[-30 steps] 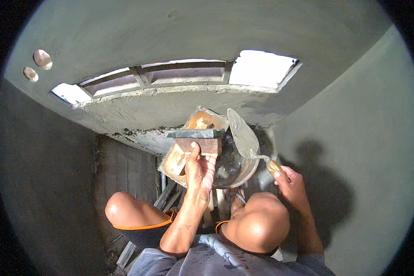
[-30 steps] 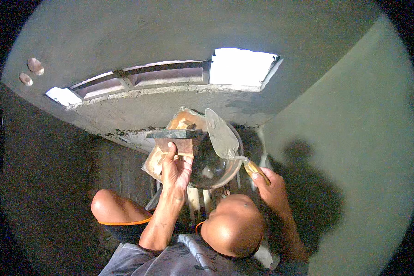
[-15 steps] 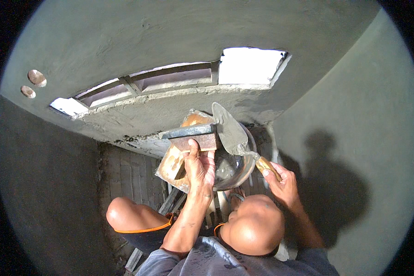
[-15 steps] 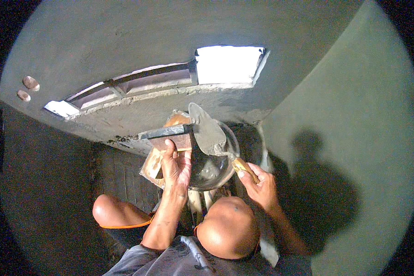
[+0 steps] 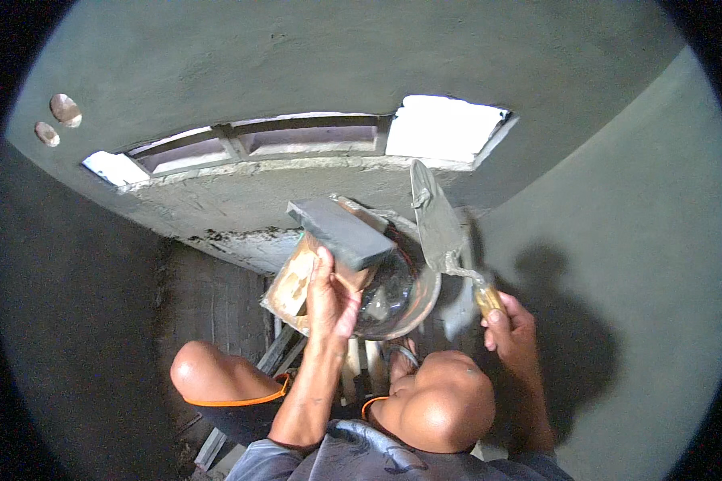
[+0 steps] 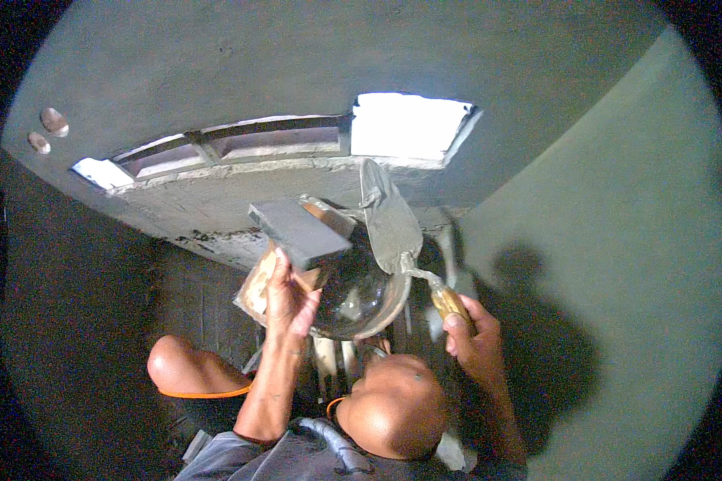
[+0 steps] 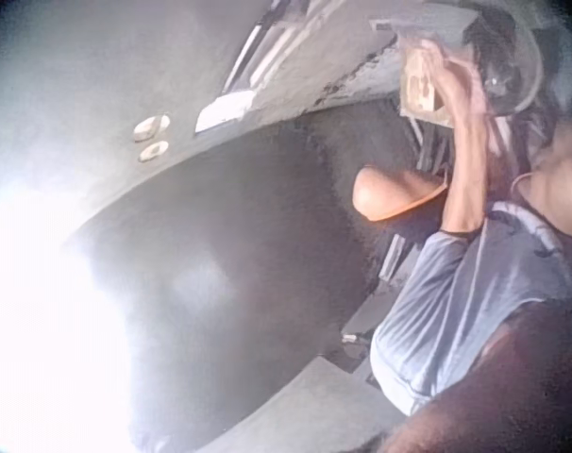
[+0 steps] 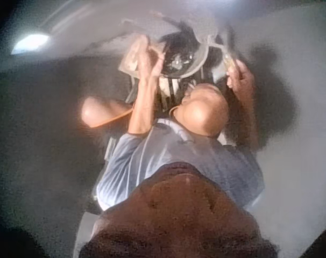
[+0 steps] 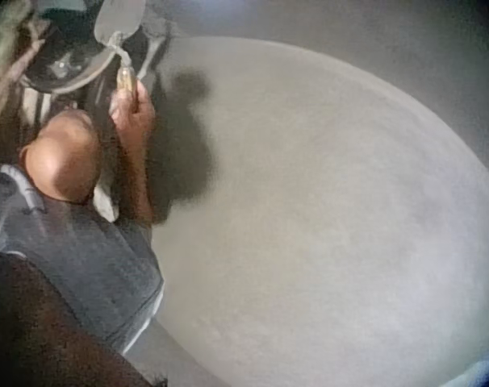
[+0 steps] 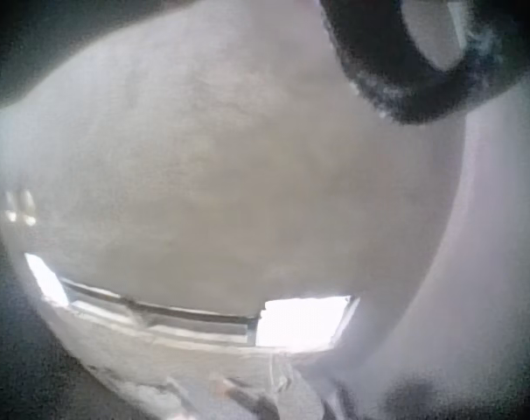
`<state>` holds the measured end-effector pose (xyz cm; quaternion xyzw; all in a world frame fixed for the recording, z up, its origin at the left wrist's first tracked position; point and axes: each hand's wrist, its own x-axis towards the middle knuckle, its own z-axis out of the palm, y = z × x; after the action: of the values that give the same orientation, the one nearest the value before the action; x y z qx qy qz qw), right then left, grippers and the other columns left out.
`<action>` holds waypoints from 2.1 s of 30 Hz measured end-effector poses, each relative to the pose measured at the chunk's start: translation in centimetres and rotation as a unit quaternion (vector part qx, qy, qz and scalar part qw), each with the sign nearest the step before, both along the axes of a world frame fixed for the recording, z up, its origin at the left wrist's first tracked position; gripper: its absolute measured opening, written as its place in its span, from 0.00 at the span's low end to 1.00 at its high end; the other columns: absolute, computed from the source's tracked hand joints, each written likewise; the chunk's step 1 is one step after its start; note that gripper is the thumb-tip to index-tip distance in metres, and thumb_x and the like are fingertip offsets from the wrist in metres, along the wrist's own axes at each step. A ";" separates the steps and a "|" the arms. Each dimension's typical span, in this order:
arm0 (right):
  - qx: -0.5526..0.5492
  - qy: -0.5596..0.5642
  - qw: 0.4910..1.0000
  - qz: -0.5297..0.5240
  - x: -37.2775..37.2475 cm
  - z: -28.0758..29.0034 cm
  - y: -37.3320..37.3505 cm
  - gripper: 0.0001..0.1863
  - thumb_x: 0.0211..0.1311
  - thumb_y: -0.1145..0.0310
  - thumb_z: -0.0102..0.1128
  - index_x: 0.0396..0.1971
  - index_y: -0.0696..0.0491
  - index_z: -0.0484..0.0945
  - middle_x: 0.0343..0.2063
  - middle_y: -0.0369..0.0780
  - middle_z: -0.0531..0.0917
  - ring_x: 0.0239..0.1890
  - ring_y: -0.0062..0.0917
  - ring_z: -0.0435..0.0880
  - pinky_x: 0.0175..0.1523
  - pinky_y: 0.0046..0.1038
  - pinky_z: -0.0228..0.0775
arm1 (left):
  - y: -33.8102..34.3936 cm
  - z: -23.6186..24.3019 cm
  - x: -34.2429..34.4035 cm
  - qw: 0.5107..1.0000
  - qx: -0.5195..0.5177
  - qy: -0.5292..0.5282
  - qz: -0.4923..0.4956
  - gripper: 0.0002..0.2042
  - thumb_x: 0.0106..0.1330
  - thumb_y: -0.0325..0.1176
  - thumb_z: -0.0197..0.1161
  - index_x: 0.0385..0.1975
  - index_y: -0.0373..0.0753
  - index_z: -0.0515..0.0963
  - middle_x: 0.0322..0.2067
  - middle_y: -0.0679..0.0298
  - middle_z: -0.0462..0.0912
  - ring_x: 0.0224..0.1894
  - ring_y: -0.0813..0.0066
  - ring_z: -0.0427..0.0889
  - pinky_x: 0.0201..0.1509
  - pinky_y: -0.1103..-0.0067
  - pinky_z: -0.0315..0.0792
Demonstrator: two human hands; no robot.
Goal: The person is smoothing plaster on an interior wall with a float, taking material from a bucket using a trowel. They work across the wall surface and around window openings in an unfinished room.
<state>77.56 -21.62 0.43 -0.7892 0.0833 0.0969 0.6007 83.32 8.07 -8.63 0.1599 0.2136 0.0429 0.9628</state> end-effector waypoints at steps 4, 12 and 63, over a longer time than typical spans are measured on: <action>0.053 0.035 0.997 0.044 0.6 -3.3 0.5 0.22 0.77 0.60 0.52 0.61 0.59 0.73 0.32 0.36 0.81 0.23 0.14 0.74 0.28 0.20 0.68 | 0.8 0.7 -0.4 0.981 -0.182 -0.021 -0.059 0.18 0.75 0.39 0.61 0.58 0.34 0.76 0.54 0.52 0.85 0.59 0.55 0.84 0.64 0.54 0.79; 0.087 -0.011 0.996 -0.009 2.5 -6.9 2.3 0.24 0.76 0.60 0.60 0.62 0.60 0.75 0.29 0.34 0.82 0.19 0.11 0.72 0.25 0.18 0.66 | 1.0 -1.1 -3.6 0.962 -0.212 0.013 -0.174 0.23 0.76 0.44 0.59 0.64 0.36 0.72 0.58 0.50 0.81 0.50 0.54 0.87 0.44 0.61 0.88; -0.028 -0.044 0.997 -0.060 -0.6 -4.0 0.6 0.24 0.71 0.56 0.60 0.57 0.58 0.80 0.30 0.33 0.80 0.21 0.12 0.71 0.25 0.19 0.62 | 0.1 1.1 0.8 0.976 0.161 0.122 -0.082 0.22 0.75 0.45 0.62 0.63 0.41 0.76 0.41 0.70 0.84 0.30 0.87 0.80 0.22 0.85 0.72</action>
<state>76.96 -21.00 -3.56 -0.8027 0.1066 0.0234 0.5863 84.08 8.12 -7.50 0.3335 0.3054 -0.0226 0.8916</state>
